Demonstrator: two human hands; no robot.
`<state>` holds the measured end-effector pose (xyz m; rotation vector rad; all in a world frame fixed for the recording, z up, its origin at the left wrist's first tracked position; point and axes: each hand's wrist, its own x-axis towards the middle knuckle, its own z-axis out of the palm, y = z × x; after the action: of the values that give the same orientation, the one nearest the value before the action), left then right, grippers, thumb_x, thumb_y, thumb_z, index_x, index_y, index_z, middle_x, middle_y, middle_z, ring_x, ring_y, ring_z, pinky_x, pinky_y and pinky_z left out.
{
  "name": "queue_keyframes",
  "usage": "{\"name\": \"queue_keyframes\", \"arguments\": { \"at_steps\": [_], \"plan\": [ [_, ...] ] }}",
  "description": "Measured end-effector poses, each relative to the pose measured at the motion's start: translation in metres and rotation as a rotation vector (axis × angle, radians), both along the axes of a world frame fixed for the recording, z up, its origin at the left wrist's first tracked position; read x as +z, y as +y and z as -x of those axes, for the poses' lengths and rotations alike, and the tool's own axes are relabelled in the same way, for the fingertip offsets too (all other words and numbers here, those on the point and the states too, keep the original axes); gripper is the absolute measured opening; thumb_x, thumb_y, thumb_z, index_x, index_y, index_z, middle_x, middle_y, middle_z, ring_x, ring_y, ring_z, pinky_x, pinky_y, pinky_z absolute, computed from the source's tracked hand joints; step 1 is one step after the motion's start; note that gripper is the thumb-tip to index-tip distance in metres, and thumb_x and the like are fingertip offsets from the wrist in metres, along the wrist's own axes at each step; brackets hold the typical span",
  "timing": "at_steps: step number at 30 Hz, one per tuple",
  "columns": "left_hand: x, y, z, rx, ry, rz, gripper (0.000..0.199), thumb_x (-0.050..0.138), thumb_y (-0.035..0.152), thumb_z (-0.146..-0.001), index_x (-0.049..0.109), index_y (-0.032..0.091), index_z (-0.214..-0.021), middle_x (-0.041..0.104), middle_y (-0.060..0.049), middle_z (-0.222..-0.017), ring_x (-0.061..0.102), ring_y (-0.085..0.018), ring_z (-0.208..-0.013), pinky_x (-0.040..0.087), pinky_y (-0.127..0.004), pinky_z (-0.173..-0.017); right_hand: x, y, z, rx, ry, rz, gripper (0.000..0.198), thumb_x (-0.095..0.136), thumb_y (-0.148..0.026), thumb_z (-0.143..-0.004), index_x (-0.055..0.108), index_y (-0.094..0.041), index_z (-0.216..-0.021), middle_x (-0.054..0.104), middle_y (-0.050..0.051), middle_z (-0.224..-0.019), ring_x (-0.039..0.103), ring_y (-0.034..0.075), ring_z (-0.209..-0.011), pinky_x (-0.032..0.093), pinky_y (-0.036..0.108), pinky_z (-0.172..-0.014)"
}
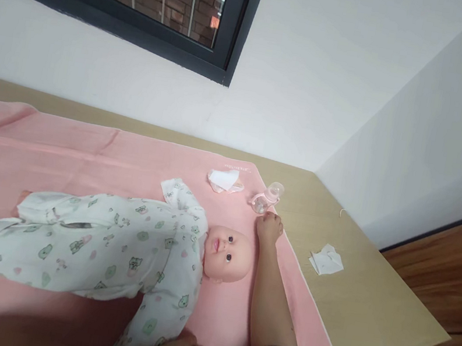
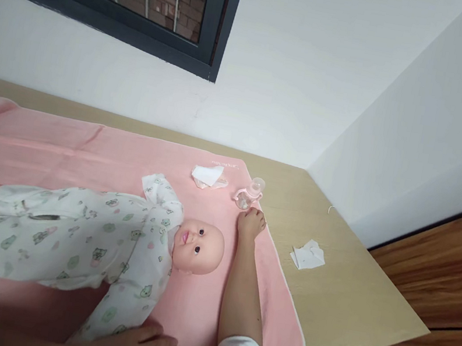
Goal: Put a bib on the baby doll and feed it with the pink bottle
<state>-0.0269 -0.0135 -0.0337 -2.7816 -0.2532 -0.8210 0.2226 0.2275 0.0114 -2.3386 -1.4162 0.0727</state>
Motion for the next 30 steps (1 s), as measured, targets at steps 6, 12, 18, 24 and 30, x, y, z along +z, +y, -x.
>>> {"name": "queue_keyframes", "arguments": {
  "at_steps": [6,12,18,24,30],
  "plan": [
    [-0.0016,0.0001,0.0008,0.000,0.035,0.006,0.024,0.051,0.020,-0.100,0.069,0.008,-0.111,0.069,-0.005,-0.113,0.059,-0.017,-0.101,0.045,-0.034,-0.077,-0.0023,0.0014,-0.0018,-0.005,-0.007,-0.002,0.047,0.045,-0.023,-0.088,0.061,-0.011,-0.129,0.055,0.020,-0.136,0.048,0.032,-0.132,0.034,0.043,-0.111],
    [-0.0069,-0.0005,0.0006,-0.001,0.055,-0.006,0.024,0.053,0.022,-0.100,0.068,0.009,-0.113,0.069,-0.008,-0.112,0.060,-0.018,-0.099,0.044,-0.034,-0.076,-0.0043,0.0020,-0.0029,-0.004,-0.007,-0.010,0.047,0.045,-0.023,-0.087,0.062,-0.011,-0.129,0.056,0.021,-0.135,0.049,0.032,-0.131,0.035,0.043,-0.110],
    [-0.0061,0.0001,-0.0005,0.006,0.011,-0.011,0.023,0.055,0.021,-0.099,0.069,0.009,-0.112,0.070,-0.005,-0.113,0.059,-0.017,-0.099,0.046,-0.033,-0.074,-0.0018,0.0009,-0.0014,-0.007,0.015,0.005,0.046,0.044,-0.023,-0.089,0.061,-0.010,-0.130,0.054,0.021,-0.138,0.046,0.033,-0.135,0.032,0.043,-0.113],
    [-0.0059,-0.0011,0.0008,-0.003,0.107,-0.021,0.022,0.059,0.027,-0.097,0.069,0.012,-0.110,0.069,-0.007,-0.120,0.059,-0.018,-0.103,0.047,-0.035,-0.073,-0.0012,0.0012,-0.0018,-0.006,0.003,0.005,0.046,0.046,-0.023,-0.088,0.062,-0.011,-0.129,0.055,0.020,-0.138,0.047,0.032,-0.134,0.033,0.043,-0.113],
    [-0.0056,-0.0009,0.0013,-0.001,0.066,-0.001,0.020,0.055,0.022,-0.098,0.069,0.011,-0.108,0.069,-0.006,-0.116,0.061,-0.018,-0.102,0.045,-0.034,-0.076,-0.0025,0.0016,-0.0025,-0.005,0.008,-0.001,0.046,0.046,-0.023,-0.087,0.061,-0.011,-0.129,0.054,0.021,-0.137,0.047,0.032,-0.133,0.033,0.043,-0.112]
  ]
}}
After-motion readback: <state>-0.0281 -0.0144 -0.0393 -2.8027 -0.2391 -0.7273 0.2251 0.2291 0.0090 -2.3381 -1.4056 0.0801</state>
